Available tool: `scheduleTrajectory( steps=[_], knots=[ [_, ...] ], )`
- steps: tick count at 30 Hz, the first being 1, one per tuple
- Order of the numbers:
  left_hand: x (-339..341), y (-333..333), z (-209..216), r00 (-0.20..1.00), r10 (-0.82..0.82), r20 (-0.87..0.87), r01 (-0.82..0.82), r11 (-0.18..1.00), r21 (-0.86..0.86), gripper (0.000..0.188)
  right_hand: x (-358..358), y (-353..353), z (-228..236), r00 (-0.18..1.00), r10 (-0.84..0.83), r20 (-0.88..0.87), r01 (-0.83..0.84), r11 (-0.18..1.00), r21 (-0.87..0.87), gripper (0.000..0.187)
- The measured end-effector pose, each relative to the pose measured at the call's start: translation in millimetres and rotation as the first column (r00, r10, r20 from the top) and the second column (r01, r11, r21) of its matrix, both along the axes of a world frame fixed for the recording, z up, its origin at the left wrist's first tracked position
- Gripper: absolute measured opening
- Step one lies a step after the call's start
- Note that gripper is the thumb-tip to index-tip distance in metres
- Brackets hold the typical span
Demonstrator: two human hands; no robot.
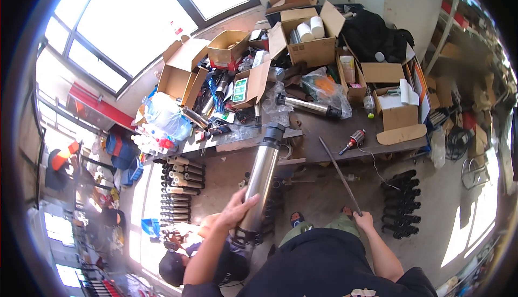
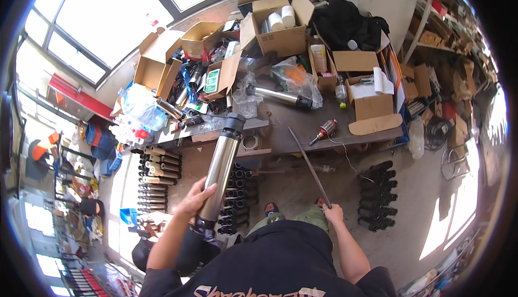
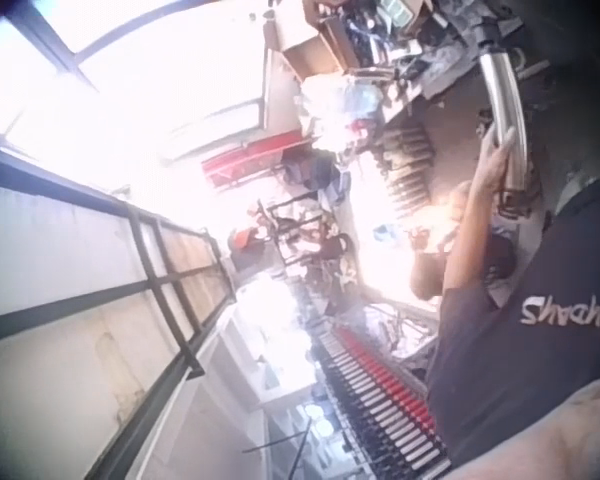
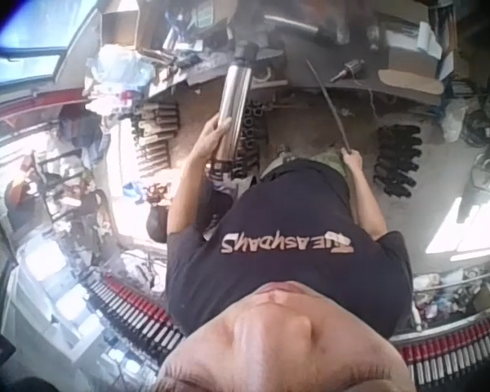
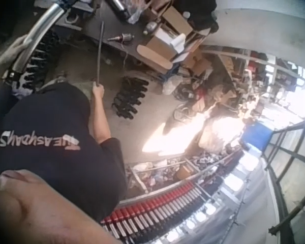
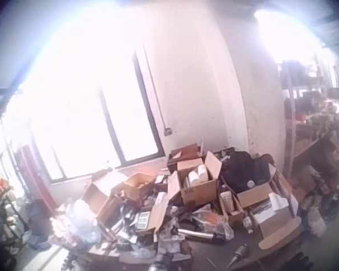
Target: The person assembles shock absorbers by sliding a metal rod into a silver tube and using a T-handle tool to tighten the internal components before placing the assembled unit onto the floor with others.
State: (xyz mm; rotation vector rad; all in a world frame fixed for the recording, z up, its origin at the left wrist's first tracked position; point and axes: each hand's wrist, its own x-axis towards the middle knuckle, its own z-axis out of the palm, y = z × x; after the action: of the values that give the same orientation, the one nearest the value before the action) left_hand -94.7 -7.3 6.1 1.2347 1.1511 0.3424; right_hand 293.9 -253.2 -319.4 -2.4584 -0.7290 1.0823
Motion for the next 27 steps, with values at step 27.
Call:
scheduleTrajectory(
  steps=[27],
  knots=[
    [102, -19, -21, 0.526, 0.568, 0.633, -0.182, 0.802, -0.569, 0.068, 28, -42, -43, 0.999, 0.033, -0.026, -0.033, 0.999, -0.028, 0.039]
  ],
)
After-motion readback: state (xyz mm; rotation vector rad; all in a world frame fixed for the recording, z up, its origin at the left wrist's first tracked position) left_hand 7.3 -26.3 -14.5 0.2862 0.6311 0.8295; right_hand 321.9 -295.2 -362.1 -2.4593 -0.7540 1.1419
